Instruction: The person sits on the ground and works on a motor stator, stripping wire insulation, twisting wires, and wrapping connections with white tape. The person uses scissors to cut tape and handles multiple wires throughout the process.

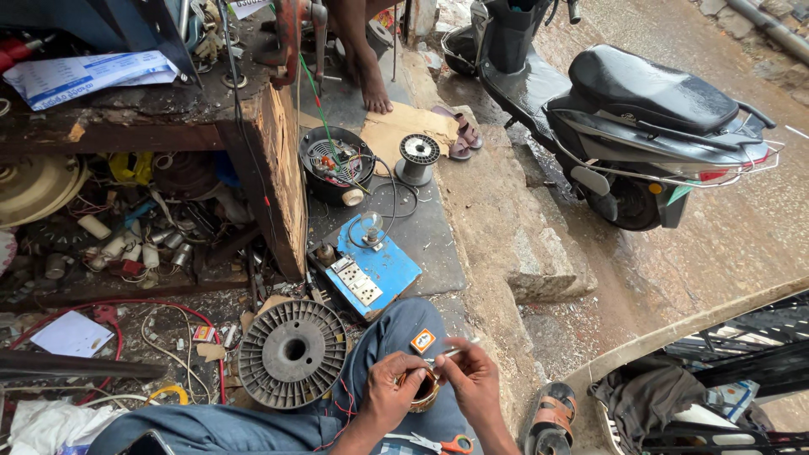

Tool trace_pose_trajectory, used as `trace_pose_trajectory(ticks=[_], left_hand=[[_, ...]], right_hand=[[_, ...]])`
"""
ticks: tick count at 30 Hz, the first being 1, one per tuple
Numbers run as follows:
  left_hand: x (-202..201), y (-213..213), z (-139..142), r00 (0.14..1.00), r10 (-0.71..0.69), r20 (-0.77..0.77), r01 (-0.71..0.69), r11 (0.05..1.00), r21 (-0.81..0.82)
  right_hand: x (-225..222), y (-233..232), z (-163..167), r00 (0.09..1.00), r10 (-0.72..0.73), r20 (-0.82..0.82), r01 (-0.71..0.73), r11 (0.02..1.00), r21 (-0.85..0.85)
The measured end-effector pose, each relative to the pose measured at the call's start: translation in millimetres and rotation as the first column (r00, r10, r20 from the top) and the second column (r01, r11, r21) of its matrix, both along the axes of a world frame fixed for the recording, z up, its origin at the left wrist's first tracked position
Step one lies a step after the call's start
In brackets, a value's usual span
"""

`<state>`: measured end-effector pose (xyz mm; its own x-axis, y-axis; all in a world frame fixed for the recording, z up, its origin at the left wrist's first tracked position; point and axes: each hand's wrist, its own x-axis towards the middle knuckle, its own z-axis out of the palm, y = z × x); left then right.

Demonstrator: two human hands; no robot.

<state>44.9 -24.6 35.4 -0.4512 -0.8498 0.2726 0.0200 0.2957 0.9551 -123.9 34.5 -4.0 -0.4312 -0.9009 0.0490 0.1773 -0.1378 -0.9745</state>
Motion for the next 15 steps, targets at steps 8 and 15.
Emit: trace_pose_trajectory(ticks=[8,15], left_hand=[[2.9,-1.8,1.5,0.995,0.029,0.095,-0.027,0.999,-0.027],[6.7,-3.9,5.0,0.987,0.145,0.066,-0.125,0.962,-0.242]], right_hand=[[-0.1,2.7,1.8,0.973,0.126,-0.195,-0.099,0.985,0.142],[-0.7,-4.3,1.2,0.993,0.074,-0.091,-0.052,0.973,0.226]])
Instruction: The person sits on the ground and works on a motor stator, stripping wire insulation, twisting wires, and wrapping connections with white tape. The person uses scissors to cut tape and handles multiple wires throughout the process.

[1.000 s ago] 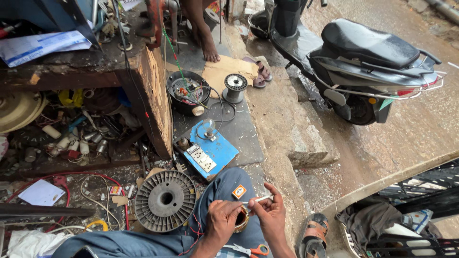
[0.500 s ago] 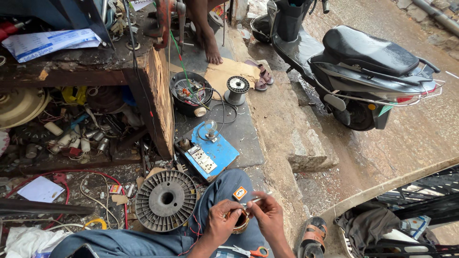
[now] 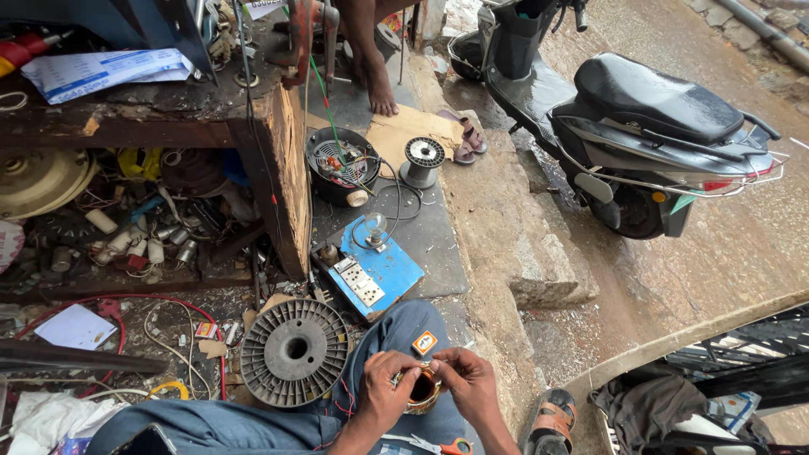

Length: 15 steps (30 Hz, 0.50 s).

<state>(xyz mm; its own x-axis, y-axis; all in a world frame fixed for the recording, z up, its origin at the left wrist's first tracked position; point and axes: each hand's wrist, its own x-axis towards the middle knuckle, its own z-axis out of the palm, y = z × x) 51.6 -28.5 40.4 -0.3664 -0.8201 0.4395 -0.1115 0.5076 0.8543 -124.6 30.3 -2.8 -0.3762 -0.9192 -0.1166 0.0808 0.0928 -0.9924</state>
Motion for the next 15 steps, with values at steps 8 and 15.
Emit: trace_pose_trajectory(ticks=[8,15], left_hand=[[-5.2,-1.2,-0.5,0.996,0.088,-0.002,-0.087,0.993,-0.084],[-7.2,1.2,0.2,0.993,0.104,0.054,-0.102,0.994,-0.037]], right_hand=[[12.5,-3.9,2.2,0.984,-0.07,0.162,0.08,0.995,-0.058],[16.7,-1.3,1.4,0.994,-0.087,0.065,0.093,0.99,-0.102]])
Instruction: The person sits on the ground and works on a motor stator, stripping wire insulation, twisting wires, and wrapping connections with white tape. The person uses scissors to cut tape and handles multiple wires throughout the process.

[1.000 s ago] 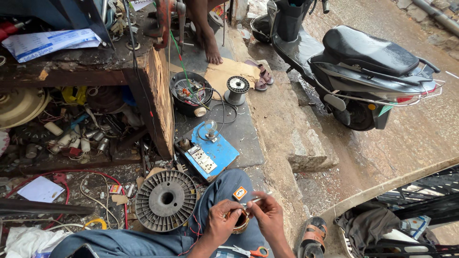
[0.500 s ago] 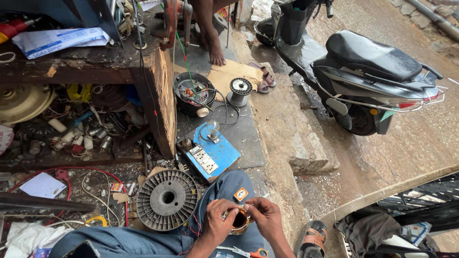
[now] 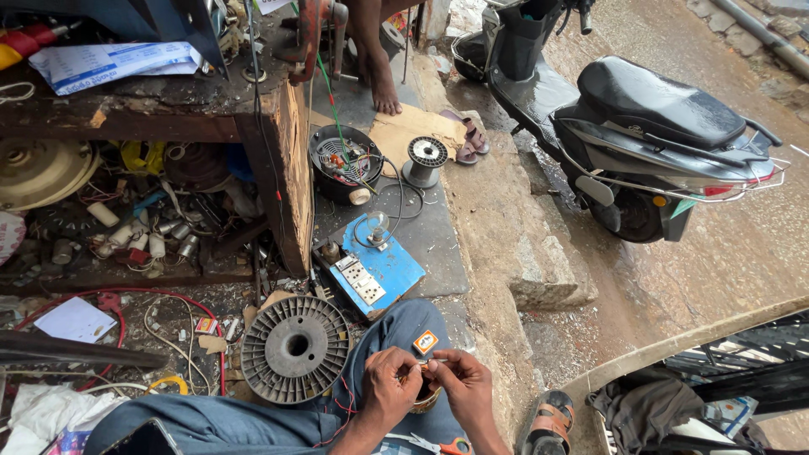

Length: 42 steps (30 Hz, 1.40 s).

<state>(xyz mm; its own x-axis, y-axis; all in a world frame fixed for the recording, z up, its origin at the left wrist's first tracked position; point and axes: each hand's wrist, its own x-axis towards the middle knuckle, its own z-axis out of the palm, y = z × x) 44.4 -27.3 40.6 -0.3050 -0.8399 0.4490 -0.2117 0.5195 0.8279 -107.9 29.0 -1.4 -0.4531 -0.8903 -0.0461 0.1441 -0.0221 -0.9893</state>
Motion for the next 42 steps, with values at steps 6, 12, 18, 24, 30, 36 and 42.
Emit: trace_pose_trajectory(ticks=[6,12,18,24,30,36,42], left_hand=[[1.7,0.5,3.3,1.0,-0.027,0.007,0.027,0.999,-0.037],[6.9,-3.1,2.3,0.997,-0.065,-0.041,0.064,0.998,-0.016],[9.9,-4.2,-3.1,0.998,-0.063,0.03,0.065,0.996,-0.066],[9.3,-3.3,-2.6,0.994,-0.08,0.075,0.086,0.993,-0.077],[12.7,-3.3,0.2,0.986,-0.098,0.131,0.119,0.98,-0.162],[11.5,-2.7,-1.7,0.98,-0.133,0.15,0.15,0.983,-0.109],[10.6,-4.2,-3.8,0.991,-0.127,0.048,0.131,0.988,-0.083]], right_hand=[[6.8,1.3,-6.2,0.999,0.023,0.023,-0.022,1.0,-0.022],[-0.2,-1.4,-3.7,0.999,0.037,0.036,-0.037,0.999,-0.007],[-2.6,-1.9,-1.3,0.996,0.086,0.029,-0.087,0.996,0.003],[-2.4,-0.6,-3.7,0.997,0.055,0.053,-0.055,0.998,0.008],[-5.2,-0.7,-7.2,0.998,0.036,0.059,-0.035,0.999,-0.015],[-4.5,0.0,-8.5,0.995,0.075,0.062,-0.074,0.997,-0.022],[-8.4,-0.2,-3.3,0.978,0.165,0.126,-0.173,0.983,0.058]])
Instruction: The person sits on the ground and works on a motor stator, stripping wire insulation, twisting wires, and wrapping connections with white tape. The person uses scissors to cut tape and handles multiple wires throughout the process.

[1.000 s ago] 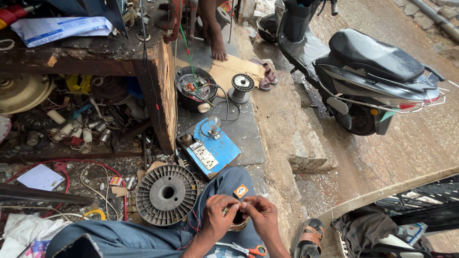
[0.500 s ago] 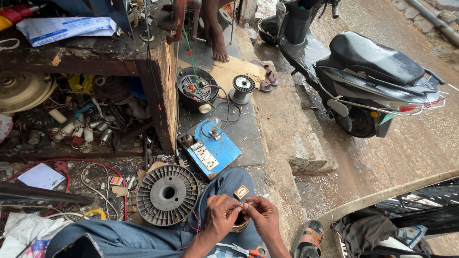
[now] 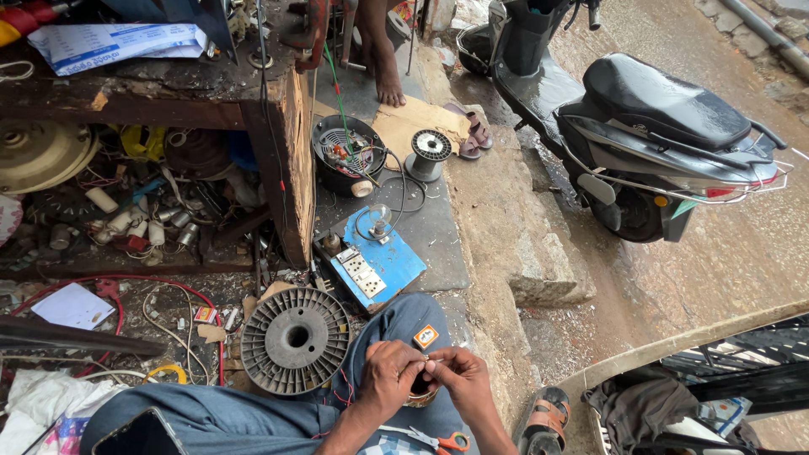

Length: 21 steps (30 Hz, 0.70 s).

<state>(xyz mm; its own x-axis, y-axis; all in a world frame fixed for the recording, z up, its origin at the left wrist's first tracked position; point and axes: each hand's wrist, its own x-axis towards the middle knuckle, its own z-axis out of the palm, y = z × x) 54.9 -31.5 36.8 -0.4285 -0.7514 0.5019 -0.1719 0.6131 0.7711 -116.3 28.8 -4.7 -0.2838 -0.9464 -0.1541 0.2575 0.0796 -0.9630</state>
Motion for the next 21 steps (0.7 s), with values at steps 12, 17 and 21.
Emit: trace_pose_trajectory(ticks=[12,17,21], left_hand=[[3.0,-2.6,1.3,1.0,0.028,-0.006,-0.028,0.998,0.05],[6.0,-2.1,1.3,0.999,0.024,0.028,-0.027,0.994,0.105],[6.7,-2.1,1.7,0.998,0.039,0.054,-0.041,0.998,0.038]], right_hand=[[6.9,-5.0,-2.4,0.998,-0.042,-0.048,0.042,0.999,0.001],[7.2,-6.5,-0.3,0.995,-0.016,-0.1,0.016,1.0,0.0],[13.9,-7.6,-0.5,0.984,-0.011,-0.175,0.011,1.0,-0.004]])
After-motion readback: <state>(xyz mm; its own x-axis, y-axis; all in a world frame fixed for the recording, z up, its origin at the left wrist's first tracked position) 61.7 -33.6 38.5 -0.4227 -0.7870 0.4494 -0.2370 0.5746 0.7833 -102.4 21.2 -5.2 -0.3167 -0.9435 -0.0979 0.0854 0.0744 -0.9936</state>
